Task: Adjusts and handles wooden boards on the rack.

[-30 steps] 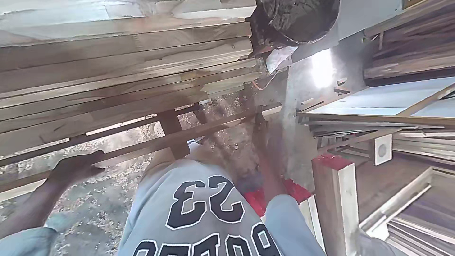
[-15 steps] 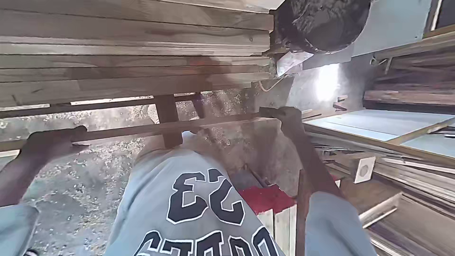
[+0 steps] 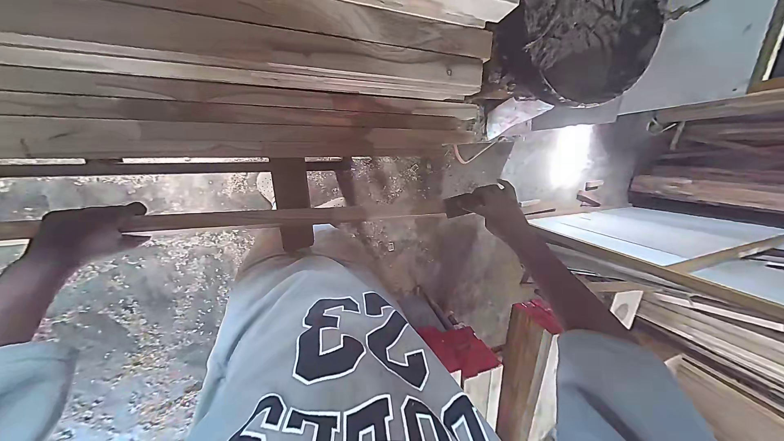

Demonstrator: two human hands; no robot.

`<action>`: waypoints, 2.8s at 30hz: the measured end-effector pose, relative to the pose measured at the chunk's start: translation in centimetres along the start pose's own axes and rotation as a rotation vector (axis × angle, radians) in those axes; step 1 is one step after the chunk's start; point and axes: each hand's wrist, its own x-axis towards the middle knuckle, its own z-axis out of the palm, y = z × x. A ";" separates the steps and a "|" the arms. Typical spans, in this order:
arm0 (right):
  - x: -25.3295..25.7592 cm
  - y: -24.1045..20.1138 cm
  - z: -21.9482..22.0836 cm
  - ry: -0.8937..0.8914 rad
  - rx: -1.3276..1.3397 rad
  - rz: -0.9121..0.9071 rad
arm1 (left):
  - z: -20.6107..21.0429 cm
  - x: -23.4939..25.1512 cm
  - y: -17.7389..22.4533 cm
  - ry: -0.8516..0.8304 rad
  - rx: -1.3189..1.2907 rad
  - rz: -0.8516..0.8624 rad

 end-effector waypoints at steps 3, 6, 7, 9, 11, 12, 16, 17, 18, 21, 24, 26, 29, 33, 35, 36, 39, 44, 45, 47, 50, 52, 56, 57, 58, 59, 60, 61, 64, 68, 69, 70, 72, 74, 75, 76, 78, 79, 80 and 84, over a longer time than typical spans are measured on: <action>0.0 0.1 0.1 -0.013 0.001 0.014 | -0.1 -0.3 0.1 0.026 -0.012 -0.005; 0.2 0.3 0.2 -0.031 -0.013 0.022 | -0.7 -0.5 0.6 0.023 -0.001 -0.009; 0.2 0.3 0.3 -0.047 -0.019 0.026 | -0.7 -0.6 0.6 0.023 0.001 -0.004; 0.2 0.4 0.5 -0.035 -0.001 0.020 | -0.5 -0.5 0.5 0.026 -0.004 -0.005; 0.0 0.5 0.6 0.013 0.029 0.003 | 0.1 -0.2 0.1 0.040 -0.026 -0.002; -0.1 0.6 0.6 0.028 0.033 -0.003 | 0.4 0.0 -0.1 0.038 -0.022 0.000; 0.0 0.4 0.5 0.007 0.026 0.015 | 0.6 -0.2 -0.3 0.077 0.007 0.009; -0.1 0.4 0.4 0.005 0.012 0.023 | 0.7 -0.2 -0.3 0.098 0.011 0.017; -0.2 0.5 0.4 0.006 0.005 0.037 | 0.8 -0.2 -0.4 0.107 0.010 0.018; -0.9 0.7 0.3 -0.004 -0.018 0.106 | 1.0 0.1 -0.5 0.070 -0.007 -0.006; -1.5 0.6 0.1 -0.044 -0.040 0.175 | 0.9 0.2 -0.6 0.044 -0.012 -0.005; -1.6 0.0 -0.1 -0.091 -0.054 0.233 | 1.2 0.4 -0.9 0.050 -0.009 0.001; -1.8 -1.1 -0.6 -0.126 -0.034 0.328 | 1.0 0.2 -0.7 0.048 -0.013 0.002; -1.7 -2.3 -1.1 -0.166 -0.158 0.381 | 0.4 -0.3 -0.2 0.060 -0.044 -0.003; -1.8 -3.0 -2.0 -0.248 -0.235 0.436 | 0.1 -0.5 0.2 0.045 -0.042 -0.010; -2.0 -3.1 -2.3 -0.261 -0.252 0.471 | -0.2 -0.5 0.4 0.033 -0.035 -0.017; -3.9 -3.0 -3.3 -0.380 -0.171 0.700 | -0.3 -0.8 0.7 0.030 -0.045 -0.032; -9.8 -3.7 -0.7 -0.216 0.641 1.003 | 1.1 -1.3 0.9 0.116 -0.085 -0.036; -10.8 -4.7 1.7 -0.045 0.882 1.033 | 1.4 -1.7 1.2 0.175 -0.072 -0.038; -11.0 -8.3 6.2 0.259 1.319 1.124 | 2.7 -2.2 1.4 0.321 -0.033 -0.016; -8.5 -14.1 9.9 0.631 1.648 1.202 | 3.1 -2.3 1.2 0.401 -0.035 0.044; -6.6 -16.5 11.1 0.747 1.559 1.200 | 2.5 -2.2 0.8 0.336 -0.015 0.099; -3.5 -17.7 12.6 0.795 1.060 1.238 | -0.7 -1.2 0.9 -0.002 -0.023 0.127; -2.9 -17.8 13.1 0.759 0.903 1.251 | -1.5 -0.9 1.1 -0.091 -0.046 0.127; -2.5 -18.0 13.5 0.691 0.768 1.273 | -2.0 -0.5 1.2 -0.153 -0.059 0.143; -2.3 -18.3 13.3 0.573 0.685 1.308 | -2.4 0.0 1.3 -0.199 -0.054 0.166; -2.5 -18.7 12.5 0.417 0.646 1.349 | -2.6 0.3 1.3 -0.225 -0.037 0.191; -2.9 -19.1 11.2 0.252 0.649 1.384 | -2.5 0.6 1.2 -0.227 -0.017 0.212; -4.5 -18.8 7.7 0.032 0.657 1.490 | -1.5 0.7 1.0 -0.174 0.040 0.190; -4.7 -15.1 3.7 0.247 0.774 1.409 | -1.0 -0.4 1.3 -0.115 0.092 0.162; -4.0 -13.9 2.6 0.222 0.793 1.402 | -0.8 -0.5 1.3 -0.089 0.103 0.167; -3.3 -13.1 1.7 0.162 0.823 1.403 | -0.7 -0.7 1.3 -0.059 0.112 0.172; -1.7 -12.9 0.8 0.075 0.888 1.419 | -0.6 -1.1 1.6 -0.021 0.137 0.170; -0.5 -13.9 1.8 0.109 0.969 1.430 | -0.3 -1.2 1.7 0.008 0.169 0.172; -0.1 -14.8 2.3 0.135 1.008 1.429 | -0.3 -1.2 1.7 0.003 0.179 0.170; 0.3 -15.9 2.3 0.141 1.044 1.429 | -0.2 -1.3 1.7 0.005 0.180 0.173; 0.8 -18.0 1.7 0.124 1.108 1.422 | -0.1 -1.3 1.6 0.012 0.178 0.181; 1.0 -19.0 1.1 0.112 1.107 1.420 | -0.1 -1.3 1.6 0.009 0.193 0.178; 1.2 -19.8 0.4 0.102 1.089 1.419 | -0.3 -1.4 1.7 -0.007 0.198 0.166; 1.8 -22.0 -0.8 0.073 1.033 1.403 | -0.7 -1.5 2.2 -0.038 0.219 0.140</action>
